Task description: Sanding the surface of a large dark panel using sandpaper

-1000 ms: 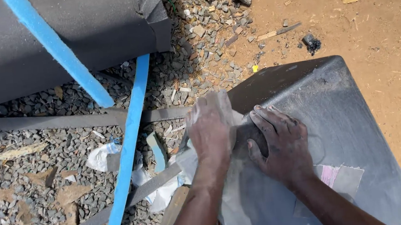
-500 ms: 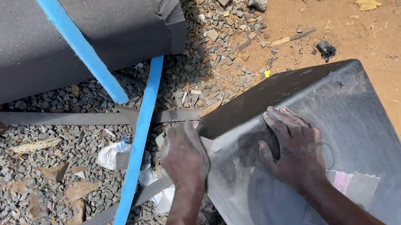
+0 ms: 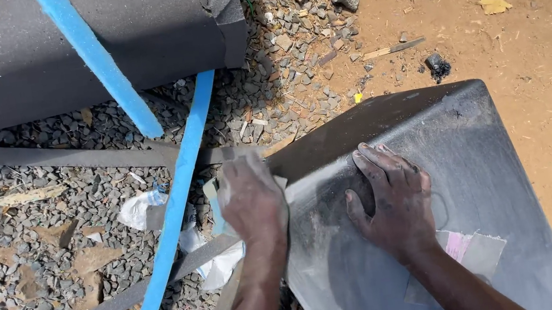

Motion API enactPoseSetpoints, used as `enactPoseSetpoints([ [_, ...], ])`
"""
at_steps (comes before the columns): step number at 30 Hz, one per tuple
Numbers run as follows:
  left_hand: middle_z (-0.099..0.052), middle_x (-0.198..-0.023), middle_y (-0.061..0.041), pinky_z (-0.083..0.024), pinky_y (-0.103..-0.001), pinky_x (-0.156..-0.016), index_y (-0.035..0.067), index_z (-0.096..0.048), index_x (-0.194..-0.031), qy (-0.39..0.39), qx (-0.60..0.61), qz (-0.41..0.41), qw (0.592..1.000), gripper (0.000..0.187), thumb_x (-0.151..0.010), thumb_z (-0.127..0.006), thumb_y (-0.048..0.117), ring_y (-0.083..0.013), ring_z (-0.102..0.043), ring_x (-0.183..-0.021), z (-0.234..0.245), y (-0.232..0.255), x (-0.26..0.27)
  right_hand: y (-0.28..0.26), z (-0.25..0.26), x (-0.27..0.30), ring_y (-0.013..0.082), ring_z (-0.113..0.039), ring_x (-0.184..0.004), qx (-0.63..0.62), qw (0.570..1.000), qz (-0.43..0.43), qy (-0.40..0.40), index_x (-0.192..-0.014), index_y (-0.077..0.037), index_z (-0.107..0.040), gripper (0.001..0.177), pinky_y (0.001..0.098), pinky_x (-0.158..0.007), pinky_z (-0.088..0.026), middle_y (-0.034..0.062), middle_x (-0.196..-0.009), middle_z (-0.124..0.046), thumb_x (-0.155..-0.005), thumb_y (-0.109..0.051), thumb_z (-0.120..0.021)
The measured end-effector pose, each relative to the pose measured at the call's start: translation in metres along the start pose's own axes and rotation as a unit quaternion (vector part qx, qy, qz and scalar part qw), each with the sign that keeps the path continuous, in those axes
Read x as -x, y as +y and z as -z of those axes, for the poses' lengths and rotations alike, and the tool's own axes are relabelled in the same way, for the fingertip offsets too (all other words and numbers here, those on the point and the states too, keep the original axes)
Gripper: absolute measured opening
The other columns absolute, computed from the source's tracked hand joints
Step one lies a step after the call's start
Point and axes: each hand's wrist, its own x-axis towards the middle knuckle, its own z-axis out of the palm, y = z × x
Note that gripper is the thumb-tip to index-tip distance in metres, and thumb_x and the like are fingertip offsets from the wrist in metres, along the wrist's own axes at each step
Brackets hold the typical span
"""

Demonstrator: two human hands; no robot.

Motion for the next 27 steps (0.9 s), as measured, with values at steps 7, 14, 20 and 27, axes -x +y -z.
enactPoseSetpoints([
  [7, -0.054, -0.11, -0.007, -0.059, -0.038, -0.064, 0.011, -0.055, -0.124, -0.151, 0.073, -0.085, 0.982, 0.036, -0.11, -0.031, 0.033, -0.0217, -0.062, -0.084, 0.009, 0.028, -0.016, -0.003, -0.007, -0.001, 0.025, -0.06, -0.127, 0.013, 1.0, -0.004, 0.015, -0.14, -0.024, -0.061, 0.058, 0.0467, -0.101, -0.044, 0.0003, -0.142, -0.059, -0.089, -0.052, -0.06],
  [14, -0.059, -0.117, -0.004, -0.05, -0.044, -0.104, 0.014, -0.057, -0.126, -0.196, 0.078, 0.032, 0.977, 0.039, -0.111, -0.029, 0.038, -0.0162, -0.062, -0.097, 0.014, 0.058, -0.023, -0.003, -0.006, -0.005, 0.025, -0.06, -0.127, 0.012, 1.0, -0.002, 0.005, -0.142, -0.021, -0.06, 0.058, 0.0506, -0.094, -0.047, -0.0012, -0.149, -0.057, -0.09, -0.047, -0.062],
  [20, -0.052, -0.109, -0.004, -0.053, -0.026, -0.035, 0.012, -0.05, -0.112, -0.196, 0.069, 0.001, 0.978, 0.04, -0.11, -0.022, 0.04, -0.0131, -0.052, -0.055, 0.038, -0.001, -0.016, -0.006, -0.005, -0.004, 0.0233, -0.054, -0.132, 0.008, 1.0, -0.004, 0.004, -0.143, -0.022, -0.056, 0.059, 0.05, -0.102, -0.046, -0.0029, -0.151, -0.054, -0.09, -0.048, -0.061],
  [27, -0.058, -0.093, -0.001, -0.055, -0.029, -0.05, 0.017, -0.044, -0.131, -0.286, 0.16, 0.121, 0.937, 0.031, -0.112, -0.036, 0.04, -0.0138, -0.059, -0.068, 0.012, 0.069, -0.029, -0.003, -0.009, -0.005, 0.0261, -0.056, -0.131, 0.018, 1.0, -0.011, -0.007, -0.144, -0.022, -0.057, 0.06, 0.052, -0.101, -0.046, -0.0014, -0.153, -0.054, -0.09, -0.048, -0.061],
])
